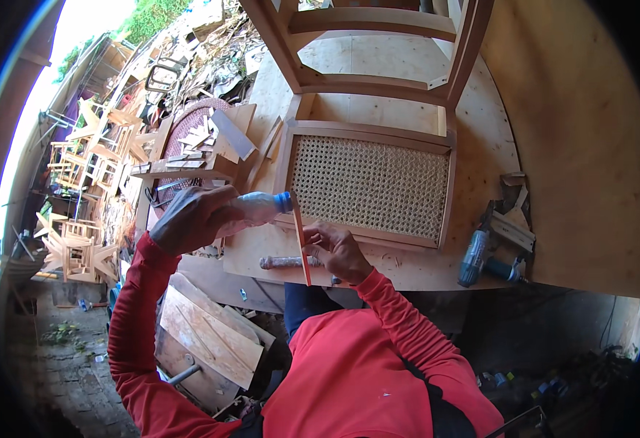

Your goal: Attaching a rattan panel to a wooden chair frame using glue and a pneumatic stapler.

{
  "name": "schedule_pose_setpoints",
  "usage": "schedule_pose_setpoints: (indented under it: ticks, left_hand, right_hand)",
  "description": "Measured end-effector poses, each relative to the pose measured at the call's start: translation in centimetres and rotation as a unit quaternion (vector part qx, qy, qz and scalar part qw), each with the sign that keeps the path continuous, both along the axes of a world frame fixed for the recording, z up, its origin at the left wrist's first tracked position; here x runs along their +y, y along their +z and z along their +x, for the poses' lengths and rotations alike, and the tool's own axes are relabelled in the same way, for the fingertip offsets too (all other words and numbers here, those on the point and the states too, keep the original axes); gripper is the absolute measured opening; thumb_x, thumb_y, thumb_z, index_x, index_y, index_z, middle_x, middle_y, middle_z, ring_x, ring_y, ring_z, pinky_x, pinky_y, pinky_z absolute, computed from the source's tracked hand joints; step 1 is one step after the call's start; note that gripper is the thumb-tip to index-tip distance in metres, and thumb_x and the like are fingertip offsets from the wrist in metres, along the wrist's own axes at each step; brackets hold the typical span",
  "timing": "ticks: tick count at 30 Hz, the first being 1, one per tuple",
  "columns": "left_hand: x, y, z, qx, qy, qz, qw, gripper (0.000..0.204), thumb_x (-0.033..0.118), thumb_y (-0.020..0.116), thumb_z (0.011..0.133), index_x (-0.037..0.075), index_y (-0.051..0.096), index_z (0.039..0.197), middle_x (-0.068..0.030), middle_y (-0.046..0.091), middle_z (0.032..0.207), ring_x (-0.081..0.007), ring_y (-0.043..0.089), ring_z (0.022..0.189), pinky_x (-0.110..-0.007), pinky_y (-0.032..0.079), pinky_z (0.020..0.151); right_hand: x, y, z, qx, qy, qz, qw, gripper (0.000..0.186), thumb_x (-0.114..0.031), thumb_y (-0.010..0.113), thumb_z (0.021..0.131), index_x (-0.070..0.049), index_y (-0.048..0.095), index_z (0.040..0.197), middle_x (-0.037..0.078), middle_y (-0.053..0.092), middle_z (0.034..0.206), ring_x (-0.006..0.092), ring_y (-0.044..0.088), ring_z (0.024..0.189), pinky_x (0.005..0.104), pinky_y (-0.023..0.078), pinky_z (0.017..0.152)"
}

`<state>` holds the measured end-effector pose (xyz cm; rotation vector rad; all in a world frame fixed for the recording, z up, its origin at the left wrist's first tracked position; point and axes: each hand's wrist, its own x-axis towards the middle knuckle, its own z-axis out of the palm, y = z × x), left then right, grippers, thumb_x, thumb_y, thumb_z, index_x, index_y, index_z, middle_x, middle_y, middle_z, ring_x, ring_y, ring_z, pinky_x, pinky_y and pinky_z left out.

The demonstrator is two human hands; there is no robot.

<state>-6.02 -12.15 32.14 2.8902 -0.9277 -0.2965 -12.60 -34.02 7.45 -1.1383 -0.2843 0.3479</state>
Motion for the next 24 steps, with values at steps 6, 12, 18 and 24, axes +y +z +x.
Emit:
schedule_pose_setpoints:
  ticks: [6, 12, 18, 24]
  left_hand:
    - [-0.5, 0.0, 0.2, 0.008, 0.011, 0.003, 1.0, 0.021, 0.02, 0.075, 0.09, 0.003, 0.07, 0.101, -0.0191, 0.068, 0.081, -0.041, 0.068, 0.076, -0.048, 0.05, 0.069]
    - [-0.9, -0.1, 0.3, -0.006, -0.011, 0.009, 1.0, 0.017, 0.019, 0.073, 0.091, 0.005, 0.07, 0.098, -0.0186, 0.067, 0.079, -0.0413, 0.068, 0.074, -0.047, 0.05, 0.066]
    - [-1.0, -0.9, 0.2, 0.001, -0.009, -0.026, 1.0, 0.02, 0.024, 0.072, 0.094, 0.005, 0.065, 0.09, -0.0182, 0.063, 0.072, -0.0443, 0.066, 0.072, -0.051, 0.049, 0.062]
    - [-1.2, -1.5, 0.2, 0.002, -0.026, -0.048, 0.999, 0.017, 0.021, 0.075, 0.092, 0.006, 0.068, 0.094, -0.0187, 0.066, 0.073, -0.041, 0.069, 0.069, -0.047, 0.052, 0.061]
  right_hand:
    - [0.1, -0.6, 0.0, -0.026, -0.015, 0.015, 0.999, 0.028, 0.007, 0.068, 0.096, 0.0, 0.065, 0.123, 0.006, 0.068, 0.105, 0.0131, 0.068, 0.098, 0.0287, 0.058, 0.089]
    - [0.1, -1.0, -0.1, -0.004, -0.014, 0.007, 1.0, 0.028, 0.007, 0.068, 0.096, 0.0, 0.065, 0.123, 0.005, 0.067, 0.104, 0.013, 0.068, 0.099, 0.0291, 0.058, 0.09]
    - [-0.3, -0.7, -0.1, 0.002, -0.019, 0.023, 1.0, 0.025, 0.005, 0.068, 0.094, 0.0, 0.066, 0.119, 0.008, 0.068, 0.105, 0.015, 0.068, 0.096, 0.0302, 0.058, 0.087]
    - [-0.6, -0.5, 0.0, -0.006, -0.011, 0.039, 0.999, 0.025, 0.006, 0.068, 0.094, 0.0, 0.066, 0.118, 0.006, 0.067, 0.103, 0.0142, 0.068, 0.095, 0.03, 0.059, 0.086]
